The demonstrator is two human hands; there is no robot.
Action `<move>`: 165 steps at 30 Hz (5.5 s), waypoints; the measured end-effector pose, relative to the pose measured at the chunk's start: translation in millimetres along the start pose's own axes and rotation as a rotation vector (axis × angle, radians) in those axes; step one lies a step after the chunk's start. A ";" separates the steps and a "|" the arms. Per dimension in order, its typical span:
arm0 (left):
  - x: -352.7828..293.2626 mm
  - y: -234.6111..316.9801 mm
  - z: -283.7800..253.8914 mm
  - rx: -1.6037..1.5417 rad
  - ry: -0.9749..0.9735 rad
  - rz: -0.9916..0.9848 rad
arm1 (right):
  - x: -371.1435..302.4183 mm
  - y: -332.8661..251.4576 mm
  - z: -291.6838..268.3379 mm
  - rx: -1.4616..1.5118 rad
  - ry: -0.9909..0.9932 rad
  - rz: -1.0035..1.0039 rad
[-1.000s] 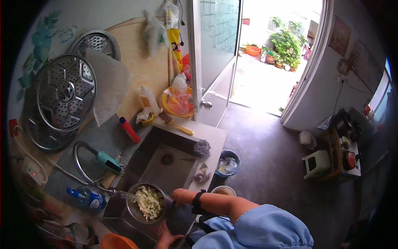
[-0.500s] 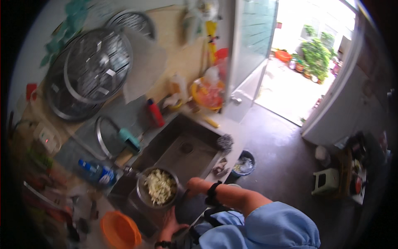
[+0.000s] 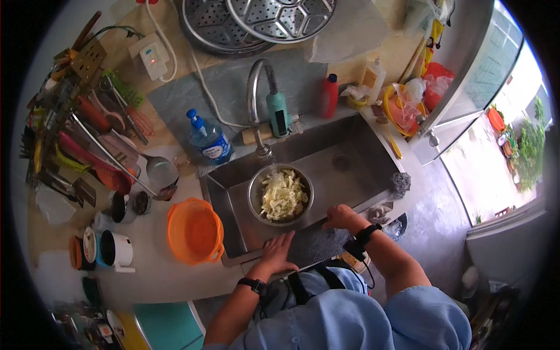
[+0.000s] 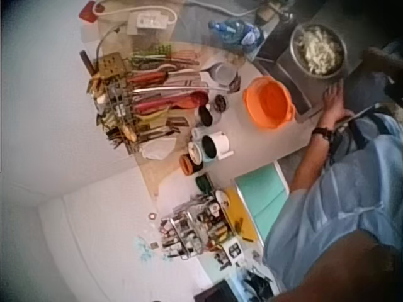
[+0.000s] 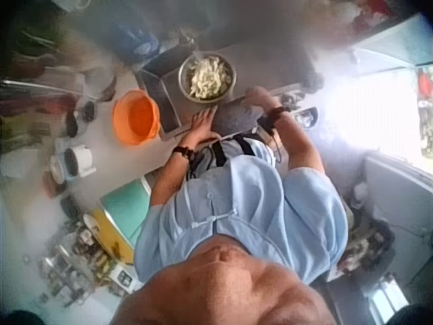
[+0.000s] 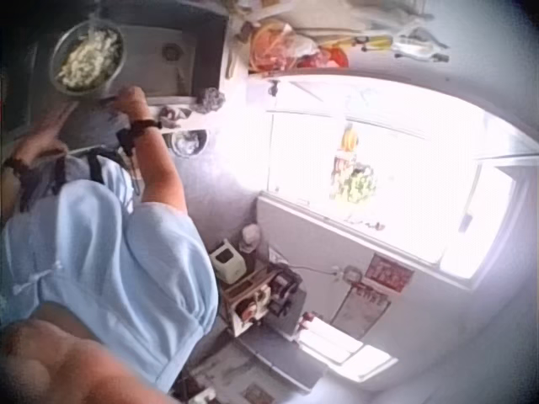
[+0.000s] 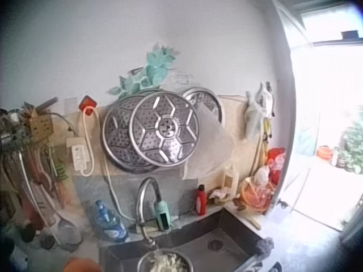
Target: The person slices chilies and a small piece of ginger on a cutting board using a knife, places the sliced pieces into a bowl, and then washes chopped cabbage in a sink by hand before transferring the cabbage into a strainer.
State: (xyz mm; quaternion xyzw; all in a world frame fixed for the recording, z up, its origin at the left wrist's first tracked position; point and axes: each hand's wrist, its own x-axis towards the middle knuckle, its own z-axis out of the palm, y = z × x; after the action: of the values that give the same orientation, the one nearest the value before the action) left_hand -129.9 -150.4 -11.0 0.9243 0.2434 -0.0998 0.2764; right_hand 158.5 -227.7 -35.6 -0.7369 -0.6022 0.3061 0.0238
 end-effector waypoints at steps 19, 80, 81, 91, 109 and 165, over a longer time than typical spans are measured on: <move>0.0 -1.0 -2.4 -0.020 -0.027 0.009 | -3.8 4.7 6.0 0.134 0.140 -0.010; -0.2 -0.3 -0.3 -0.017 -0.022 -0.012 | -3.2 3.2 0.0 0.186 0.077 0.040; 0.1 -0.6 0.2 -0.013 -0.022 -0.013 | -3.3 3.2 -0.1 0.192 0.090 0.032; 1.2 -0.5 1.5 -0.011 -0.020 -0.020 | -5.0 1.4 -0.6 0.190 0.102 0.034; 0.3 2.4 -3.0 -0.016 -0.030 -0.022 | -2.7 3.6 1.7 0.157 0.094 0.028; -0.5 2.6 -2.3 -0.005 -0.001 -0.014 | -3.1 4.4 2.0 0.130 0.074 0.009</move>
State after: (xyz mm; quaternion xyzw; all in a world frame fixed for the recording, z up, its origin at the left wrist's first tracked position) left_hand -128.9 -151.2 -7.7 0.9219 0.2500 -0.1017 0.2779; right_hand 161.0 -232.3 -37.7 -0.7473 -0.5765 0.3173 0.0924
